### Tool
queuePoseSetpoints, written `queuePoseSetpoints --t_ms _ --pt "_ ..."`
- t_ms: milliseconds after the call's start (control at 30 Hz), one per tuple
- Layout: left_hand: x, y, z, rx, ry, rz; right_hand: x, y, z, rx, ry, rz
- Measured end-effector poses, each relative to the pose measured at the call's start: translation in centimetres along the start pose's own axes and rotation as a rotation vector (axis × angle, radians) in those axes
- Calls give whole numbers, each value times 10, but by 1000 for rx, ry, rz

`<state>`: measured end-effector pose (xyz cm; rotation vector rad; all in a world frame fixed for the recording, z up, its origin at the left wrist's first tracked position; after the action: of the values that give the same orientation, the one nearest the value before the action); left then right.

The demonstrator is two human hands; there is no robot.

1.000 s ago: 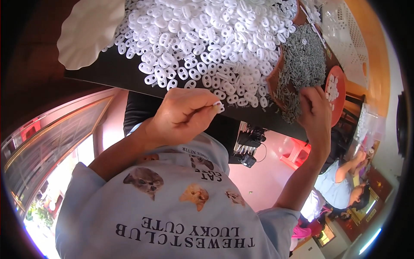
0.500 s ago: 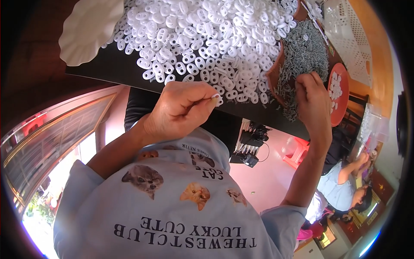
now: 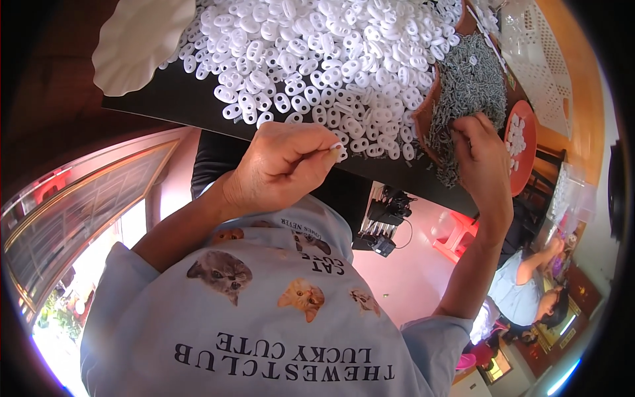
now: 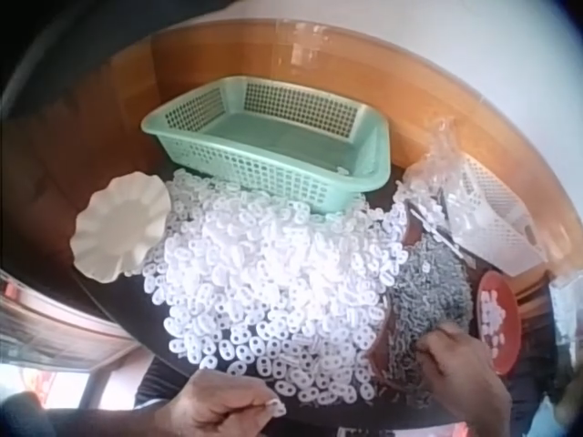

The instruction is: The recorder is manually snapping small plastic components together at a workbench.

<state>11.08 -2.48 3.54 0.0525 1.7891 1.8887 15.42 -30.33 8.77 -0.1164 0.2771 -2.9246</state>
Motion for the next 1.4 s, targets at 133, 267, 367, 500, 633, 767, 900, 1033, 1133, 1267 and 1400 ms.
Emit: queuePoseSetpoints --t_ms 133,267,367,500,633,767,900,1033,1133,1267,1400 --pt "1 1 0 8 28 -12 -3 -3 -2 57 -19 48" --pt "-2 15 6 36 -125 112 -6 -4 2 128 3 23" --pt "-4 29 7 133 -83 141 2 -10 16 23 52 -11" --pt "-17 37 0 221 -123 193 6 -57 28 -352 38 33" --pt "-25 34 -5 390 -91 374 7 -104 12 -517 94 215" --pt "-22 25 -1 562 -3 410 -1 -110 7 -537 76 182" --pt "-17 21 2 542 1 387 -9 -108 7 -585 -16 218" --pt "-15 22 4 530 18 316 -18 -110 12 -586 -180 300" --pt "-13 22 10 502 -3 279 -24 -119 13 -635 -204 257" --pt "-9 17 11 542 93 319 -23 -126 7 -548 -133 405" --pt "-6 9 11 651 81 290 -18 -128 3 -512 57 406"
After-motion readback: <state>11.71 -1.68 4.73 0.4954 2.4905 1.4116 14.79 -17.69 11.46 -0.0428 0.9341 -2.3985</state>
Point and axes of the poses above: each hand's wrist, its own x-axis away from the middle knuckle, its own z-axis out of the back of the hand, y = z × x, the point moved 3 cm from there along -x, towards the middle knuckle, and after that the axes turned 6 degrees about -z, right-handed, at the moved point
